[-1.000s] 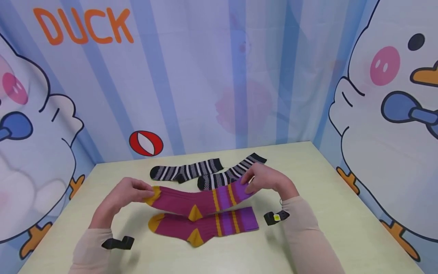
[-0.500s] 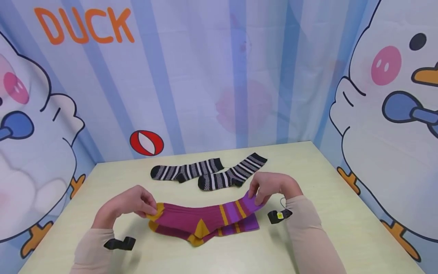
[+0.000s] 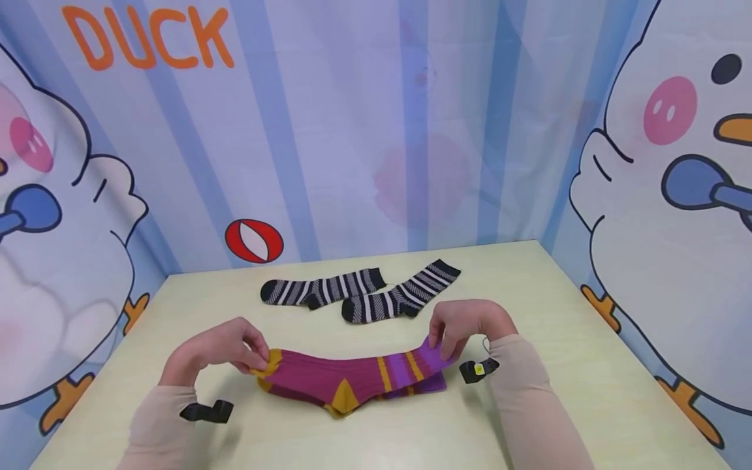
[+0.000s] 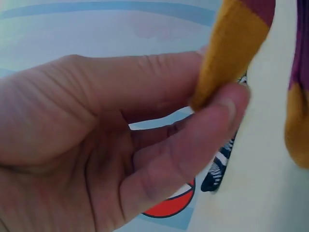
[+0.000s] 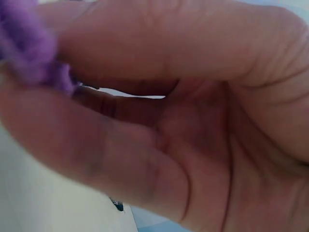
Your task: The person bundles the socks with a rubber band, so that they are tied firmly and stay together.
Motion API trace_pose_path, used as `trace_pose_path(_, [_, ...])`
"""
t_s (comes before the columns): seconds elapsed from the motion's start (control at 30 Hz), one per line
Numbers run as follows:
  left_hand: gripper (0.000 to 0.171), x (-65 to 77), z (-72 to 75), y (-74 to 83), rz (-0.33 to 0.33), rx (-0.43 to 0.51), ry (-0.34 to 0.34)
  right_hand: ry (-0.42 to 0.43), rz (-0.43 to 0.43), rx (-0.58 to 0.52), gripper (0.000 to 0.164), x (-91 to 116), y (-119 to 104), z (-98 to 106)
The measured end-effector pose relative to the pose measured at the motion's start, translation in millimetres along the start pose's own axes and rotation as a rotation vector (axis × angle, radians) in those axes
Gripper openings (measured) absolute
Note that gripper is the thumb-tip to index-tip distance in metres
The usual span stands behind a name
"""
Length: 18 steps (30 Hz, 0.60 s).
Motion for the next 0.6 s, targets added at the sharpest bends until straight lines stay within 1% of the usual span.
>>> trace_pose_path(0.13, [0.012,-5.1,-7.5,-9.6,0.045,-0.046,-0.026,-0.013,-0.040,0.031,0.018,-7,3,-9])
trace_pose_path(0.2, [0.013,-7.1,-9.5,-13.3,0.058,-0.064,-0.029,-0.018,-0.058,0.034,0.018,-10,4,-12])
trace_pose_path(0.27, [0.013,-8.7,-10.9,-16.2,0.066,-0.075,-0.031,-0.029,-0.069,0.034,0.018,-11,4,-14])
trace_pose_path(0.47, [0.016,-12.7,-13.2,-20.3,0.072,-0.119,-0.043,-0.063,-0.090,0.059,0.007,-13,2,-17])
trace_pose_path(0.6, [0.022,-14.7,-13.8,-23.0,0.089,-0.109,-0.034,-0.049,-0.115,0.031,0.009,-16,4,-17])
Point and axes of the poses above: each hand's wrist, its own x-axis away from the middle knuckle, its own z-axis out of the back of the hand, y = z × x, the point moved 7 cm from there along -x, towards the middle knuckle, and after that the axes turned 5 degrees about -z, right-handed, at the moved point
